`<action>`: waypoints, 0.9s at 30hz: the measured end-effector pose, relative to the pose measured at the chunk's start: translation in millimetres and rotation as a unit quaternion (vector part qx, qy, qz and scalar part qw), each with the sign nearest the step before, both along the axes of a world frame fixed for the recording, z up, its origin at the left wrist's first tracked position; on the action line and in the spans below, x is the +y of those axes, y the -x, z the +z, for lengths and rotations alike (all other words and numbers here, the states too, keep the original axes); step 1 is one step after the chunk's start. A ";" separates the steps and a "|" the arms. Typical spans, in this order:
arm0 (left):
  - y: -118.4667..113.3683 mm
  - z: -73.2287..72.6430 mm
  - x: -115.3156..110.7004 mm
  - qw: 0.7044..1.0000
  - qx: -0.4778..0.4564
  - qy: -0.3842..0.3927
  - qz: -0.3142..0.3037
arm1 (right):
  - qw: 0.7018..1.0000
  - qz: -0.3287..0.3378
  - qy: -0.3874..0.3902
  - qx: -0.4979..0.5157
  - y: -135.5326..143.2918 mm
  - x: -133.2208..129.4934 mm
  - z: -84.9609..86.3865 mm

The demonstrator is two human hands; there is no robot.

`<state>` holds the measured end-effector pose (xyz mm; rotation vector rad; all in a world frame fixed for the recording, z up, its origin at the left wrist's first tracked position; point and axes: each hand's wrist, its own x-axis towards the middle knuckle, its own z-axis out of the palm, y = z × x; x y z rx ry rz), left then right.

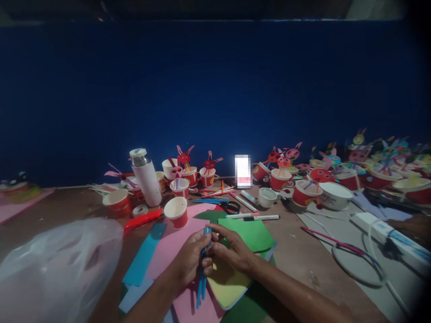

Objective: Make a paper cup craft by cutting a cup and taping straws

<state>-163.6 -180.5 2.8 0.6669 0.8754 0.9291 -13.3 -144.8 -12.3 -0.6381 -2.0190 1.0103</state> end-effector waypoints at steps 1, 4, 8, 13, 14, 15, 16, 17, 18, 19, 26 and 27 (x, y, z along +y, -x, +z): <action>-0.3 0.0 0.0 1.000 0.003 0.001 0.003 | 1.000 0.001 -0.001 0.001 -0.1 0.2 -0.2; -0.6 -0.5 0.0 1.000 0.006 0.000 0.009 | 1.000 -0.006 -0.009 0.013 0.1 0.6 -1.8; -0.1 -2.0 0.2 1.000 0.003 0.007 0.009 | 1.000 -0.009 -0.012 0.015 0.8 0.5 -3.1; -0.4 -3.1 1.8 1.000 -0.003 0.012 0.014 | 1.000 -0.004 -0.018 0.016 1.5 1.8 -2.4; -0.7 -2.9 2.1 1.000 -0.003 0.012 0.015 | 1.000 -0.002 -0.020 0.013 1.7 2.0 -2.1; -0.9 -2.6 2.3 1.000 -0.003 0.011 0.018 | 1.000 0.000 -0.021 0.011 1.8 1.8 -1.8; -1.2 -2.1 2.4 1.000 0.000 0.011 0.021 | 1.000 0.002 -0.022 0.008 1.9 1.4 -1.5; -1.5 -1.5 2.5 1.000 0.003 0.011 0.025 | 1.000 0.003 -0.023 0.005 2.0 0.7 -1.1; -1.6 -0.8 2.6 0.999 0.008 0.011 0.031 | 1.000 0.000 -0.022 0.000 2.0 -0.2 -0.7; -1.6 -0.1 2.8 0.999 0.013 0.011 0.037 | 1.000 -0.004 -0.022 -0.007 1.9 -1.1 -0.3; 2.1 3.8 4.8 0.998 -0.001 -0.018 0.066 | 0.998 -0.062 -0.027 0.006 -5.9 10.5 10.3; 2.4 4.1 5.0 0.997 -0.009 -0.024 0.068 | 0.996 -0.083 -0.030 0.010 -8.5 14.9 13.4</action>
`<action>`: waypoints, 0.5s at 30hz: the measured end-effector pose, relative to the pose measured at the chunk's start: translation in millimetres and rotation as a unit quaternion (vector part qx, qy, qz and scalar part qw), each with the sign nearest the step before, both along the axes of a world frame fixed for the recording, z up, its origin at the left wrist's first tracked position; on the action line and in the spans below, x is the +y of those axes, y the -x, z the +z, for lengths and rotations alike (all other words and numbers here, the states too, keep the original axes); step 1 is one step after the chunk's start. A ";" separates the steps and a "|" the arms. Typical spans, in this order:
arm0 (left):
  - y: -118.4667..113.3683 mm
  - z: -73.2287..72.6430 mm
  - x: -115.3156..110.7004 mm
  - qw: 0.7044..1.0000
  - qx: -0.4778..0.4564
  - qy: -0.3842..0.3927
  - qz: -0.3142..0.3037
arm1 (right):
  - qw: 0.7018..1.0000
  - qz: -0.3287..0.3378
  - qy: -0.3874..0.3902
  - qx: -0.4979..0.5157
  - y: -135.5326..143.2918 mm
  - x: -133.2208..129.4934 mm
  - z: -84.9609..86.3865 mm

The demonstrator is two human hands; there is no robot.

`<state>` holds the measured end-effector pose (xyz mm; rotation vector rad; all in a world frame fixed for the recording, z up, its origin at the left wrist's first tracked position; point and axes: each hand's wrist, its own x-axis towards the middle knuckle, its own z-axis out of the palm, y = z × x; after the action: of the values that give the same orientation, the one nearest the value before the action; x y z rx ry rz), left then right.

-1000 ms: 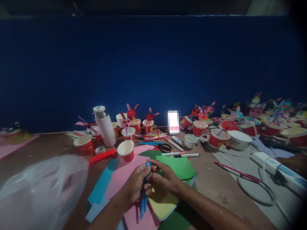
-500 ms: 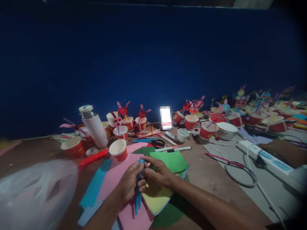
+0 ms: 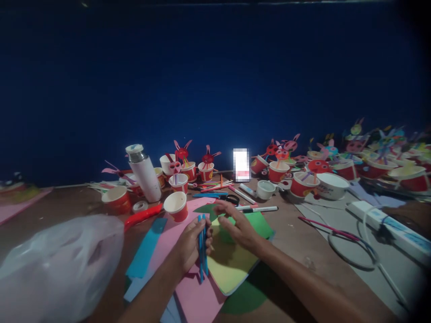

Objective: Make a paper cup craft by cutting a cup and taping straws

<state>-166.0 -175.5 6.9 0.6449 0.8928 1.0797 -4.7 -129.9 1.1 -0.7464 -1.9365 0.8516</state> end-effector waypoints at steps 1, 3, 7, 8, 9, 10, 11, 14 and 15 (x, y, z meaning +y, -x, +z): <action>0.3 0.2 0.1 1.000 -0.006 -0.007 0.002 | 1.000 -0.021 0.000 -0.003 -3.1 4.5 3.4; 0.6 0.3 0.3 1.000 -0.013 -0.020 0.003 | 0.998 -0.050 0.004 -0.026 -10.4 13.1 10.5; 2.4 -0.2 0.2 0.999 -0.017 -0.032 -0.007 | 0.992 -0.067 0.017 -0.101 -27.8 25.7 21.3; 3.1 -0.2 0.2 0.999 -0.018 -0.032 -0.009 | 0.990 -0.071 0.018 -0.118 -32.6 27.7 23.2; 3.7 0.0 0.2 0.999 -0.020 -0.030 -0.011 | 0.988 -0.075 0.021 -0.133 -37.6 29.2 25.2; 4.2 0.3 0.2 0.999 -0.022 -0.026 -0.013 | 0.986 -0.079 0.026 -0.143 -42.9 30.3 27.3; 4.5 0.8 0.2 0.999 -0.024 -0.022 -0.015 | 0.984 -0.084 0.034 -0.151 -48.4 30.9 29.6; 4.2 3.0 -0.2 0.999 -0.023 -0.015 -0.016 | 0.978 -0.103 0.059 -0.173 -66.3 31.0 36.7; 3.9 3.8 -0.4 1.000 -0.021 -0.014 -0.016 | 0.976 -0.107 0.060 -0.180 -72.5 30.9 38.5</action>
<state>-169.9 -175.9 10.7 0.6553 0.8305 1.0751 67.8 -99.0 39.6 -1.2291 -2.0800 0.7416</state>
